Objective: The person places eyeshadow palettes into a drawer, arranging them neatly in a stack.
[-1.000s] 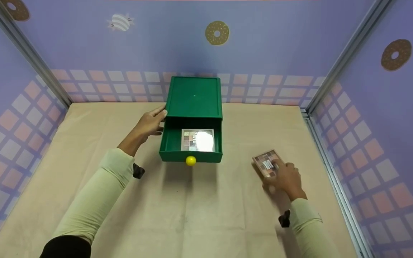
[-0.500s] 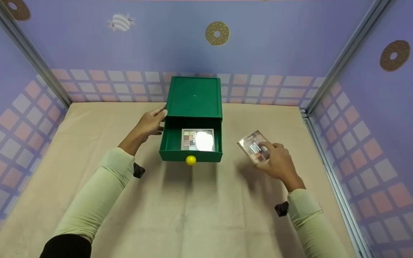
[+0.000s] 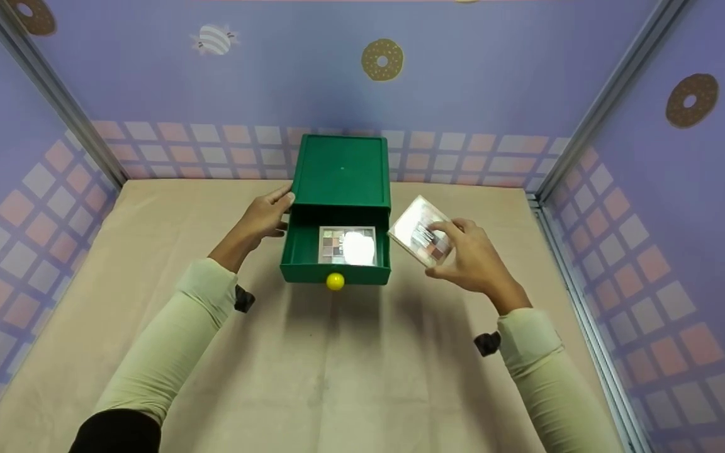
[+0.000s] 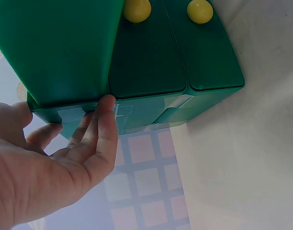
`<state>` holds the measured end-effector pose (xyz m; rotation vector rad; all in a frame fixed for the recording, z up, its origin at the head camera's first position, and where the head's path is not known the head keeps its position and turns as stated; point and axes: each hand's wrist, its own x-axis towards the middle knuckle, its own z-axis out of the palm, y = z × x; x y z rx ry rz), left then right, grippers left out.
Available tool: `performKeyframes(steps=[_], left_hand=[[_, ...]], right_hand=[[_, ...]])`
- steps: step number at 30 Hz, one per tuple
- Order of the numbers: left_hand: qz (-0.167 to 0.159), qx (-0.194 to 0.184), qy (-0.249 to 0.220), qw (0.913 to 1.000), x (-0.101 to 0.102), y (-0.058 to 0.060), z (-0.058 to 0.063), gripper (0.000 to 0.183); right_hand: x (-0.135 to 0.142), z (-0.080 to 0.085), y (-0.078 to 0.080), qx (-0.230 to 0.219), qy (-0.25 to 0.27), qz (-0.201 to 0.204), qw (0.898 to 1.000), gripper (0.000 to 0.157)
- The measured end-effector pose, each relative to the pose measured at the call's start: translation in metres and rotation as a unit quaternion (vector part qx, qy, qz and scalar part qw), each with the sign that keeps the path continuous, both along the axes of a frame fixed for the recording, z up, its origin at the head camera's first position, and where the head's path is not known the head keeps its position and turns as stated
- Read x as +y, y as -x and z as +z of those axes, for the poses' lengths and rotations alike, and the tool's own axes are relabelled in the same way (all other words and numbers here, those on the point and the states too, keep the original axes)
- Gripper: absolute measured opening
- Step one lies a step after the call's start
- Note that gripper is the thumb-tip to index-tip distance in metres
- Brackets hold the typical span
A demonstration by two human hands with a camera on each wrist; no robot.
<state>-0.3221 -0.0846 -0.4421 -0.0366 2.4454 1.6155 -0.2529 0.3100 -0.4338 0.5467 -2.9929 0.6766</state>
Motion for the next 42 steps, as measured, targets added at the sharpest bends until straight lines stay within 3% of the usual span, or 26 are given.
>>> performKeyframes(steps=[8,18,30,42], left_hand=[[0.001,-0.001,-0.01,0.9999,-0.001,-0.001,0.0,0.05],[-0.007,-0.004,-0.008,0.9999,-0.002,-0.003,0.004,0.05],[-0.006,-0.009,-0.018,0.9998,-0.001,-0.002,0.0,0.052],[-0.005,-0.01,-0.016,0.9998,-0.002,-0.001,0.0,0.052]], right_hand=[[-0.031,0.022,0.011,-0.02,-0.004,0.091,0.996,0.078],[-0.066,0.038,0.022,-0.075,-0.035,0.158,0.984,0.067],[-0.1,0.046,0.03,-0.098,-0.1,0.188,0.972,0.06],[-0.108,0.043,0.033,-0.117,-0.099,0.218,0.964,0.061]])
